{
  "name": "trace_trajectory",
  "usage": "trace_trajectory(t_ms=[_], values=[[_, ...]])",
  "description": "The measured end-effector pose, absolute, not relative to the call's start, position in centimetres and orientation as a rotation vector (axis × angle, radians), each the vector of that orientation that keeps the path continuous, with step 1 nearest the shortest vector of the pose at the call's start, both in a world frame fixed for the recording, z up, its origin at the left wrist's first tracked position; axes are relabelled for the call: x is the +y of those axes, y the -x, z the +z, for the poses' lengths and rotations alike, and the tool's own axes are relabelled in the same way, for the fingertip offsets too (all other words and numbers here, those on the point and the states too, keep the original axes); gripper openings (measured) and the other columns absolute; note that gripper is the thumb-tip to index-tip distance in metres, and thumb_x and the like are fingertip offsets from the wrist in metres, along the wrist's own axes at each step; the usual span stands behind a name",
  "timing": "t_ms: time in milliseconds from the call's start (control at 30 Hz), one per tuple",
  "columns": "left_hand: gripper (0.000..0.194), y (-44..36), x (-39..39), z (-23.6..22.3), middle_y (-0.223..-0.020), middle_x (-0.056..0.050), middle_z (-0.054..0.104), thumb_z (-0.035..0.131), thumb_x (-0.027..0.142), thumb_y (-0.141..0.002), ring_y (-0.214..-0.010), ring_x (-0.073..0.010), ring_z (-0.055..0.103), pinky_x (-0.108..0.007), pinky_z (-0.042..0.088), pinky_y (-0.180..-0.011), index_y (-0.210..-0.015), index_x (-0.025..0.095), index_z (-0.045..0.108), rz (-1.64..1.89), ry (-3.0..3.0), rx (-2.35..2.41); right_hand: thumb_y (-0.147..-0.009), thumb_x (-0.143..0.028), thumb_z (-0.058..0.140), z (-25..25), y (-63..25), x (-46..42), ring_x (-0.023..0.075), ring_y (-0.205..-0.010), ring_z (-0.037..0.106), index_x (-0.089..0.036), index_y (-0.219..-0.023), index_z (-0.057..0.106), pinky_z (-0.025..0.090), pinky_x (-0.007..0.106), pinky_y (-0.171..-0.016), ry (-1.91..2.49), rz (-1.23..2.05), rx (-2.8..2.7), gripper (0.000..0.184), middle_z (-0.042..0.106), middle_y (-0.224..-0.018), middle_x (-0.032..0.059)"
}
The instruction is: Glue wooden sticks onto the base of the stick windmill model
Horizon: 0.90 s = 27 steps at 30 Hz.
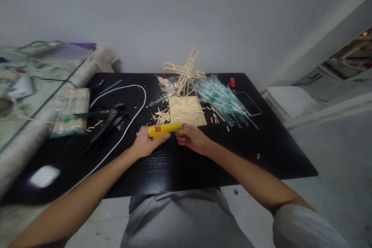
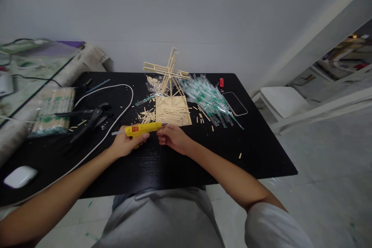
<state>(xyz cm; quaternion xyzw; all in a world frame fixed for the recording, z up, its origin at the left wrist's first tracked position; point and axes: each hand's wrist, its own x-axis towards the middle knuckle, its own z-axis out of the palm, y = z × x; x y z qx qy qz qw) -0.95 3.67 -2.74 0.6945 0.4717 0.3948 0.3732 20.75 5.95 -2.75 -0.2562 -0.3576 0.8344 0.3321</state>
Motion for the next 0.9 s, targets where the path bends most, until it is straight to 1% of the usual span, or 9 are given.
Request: trace_trajectory(t_ms=[167,433,767,900], values=[[0.032,0.8,3.54,-2.48,-0.052,0.001,0.065,0.073,0.043,-0.085,-0.042,-0.0099,0.056,-0.019,0.044,-0.042,-0.068,0.016,0.066,1.015,-1.752,1.214,-0.07,-0.031,0.085,-2.92,-20.73,6.0,0.008,-0.059,0.034,-0.018,-0.068,0.055,0.026,0.025,-0.057,0.675,2.176,-0.928,0.032,0.042,-0.066,-0.007],[0.031,0.7,3.42,-2.45,-0.053,0.0,0.067,0.074,0.043,-0.084,-0.042,-0.0109,0.058,-0.019,0.046,-0.042,-0.07,0.016,0.067,1.021,-1.728,1.242,-0.071,-0.031,0.084,-2.97,-20.71,6.02,0.0079,-0.059,0.034,-0.018,-0.068,0.056,0.026,0.026,-0.057,0.671,2.175,-0.934,0.031,0.043,-0.066,-0.0068],[0.031,0.75,3.42,-2.73,-0.053,0.0,0.066,0.075,0.042,-0.084,-0.042,-0.0107,0.058,-0.018,0.046,-0.041,-0.069,0.015,0.068,1.054,-1.724,1.222,-0.073,-0.033,0.084,-2.92,-20.72,6.05,0.0084,-0.059,0.035,-0.018,-0.069,0.055,0.026,0.026,-0.058,0.67,2.164,-0.968,0.033,0.042,-0.066,-0.0066],[0.031,0.73,3.38,-2.64,-0.054,0.0,0.067,0.074,0.041,-0.085,-0.043,-0.0104,0.058,-0.018,0.046,-0.041,-0.069,0.015,0.067,1.064,-1.745,1.212,-0.071,-0.033,0.085,-2.65,-20.74,5.98,0.0083,-0.059,0.035,-0.018,-0.068,0.056,0.026,0.027,-0.058,0.677,2.162,-0.96,0.033,0.043,-0.066,-0.0066]])
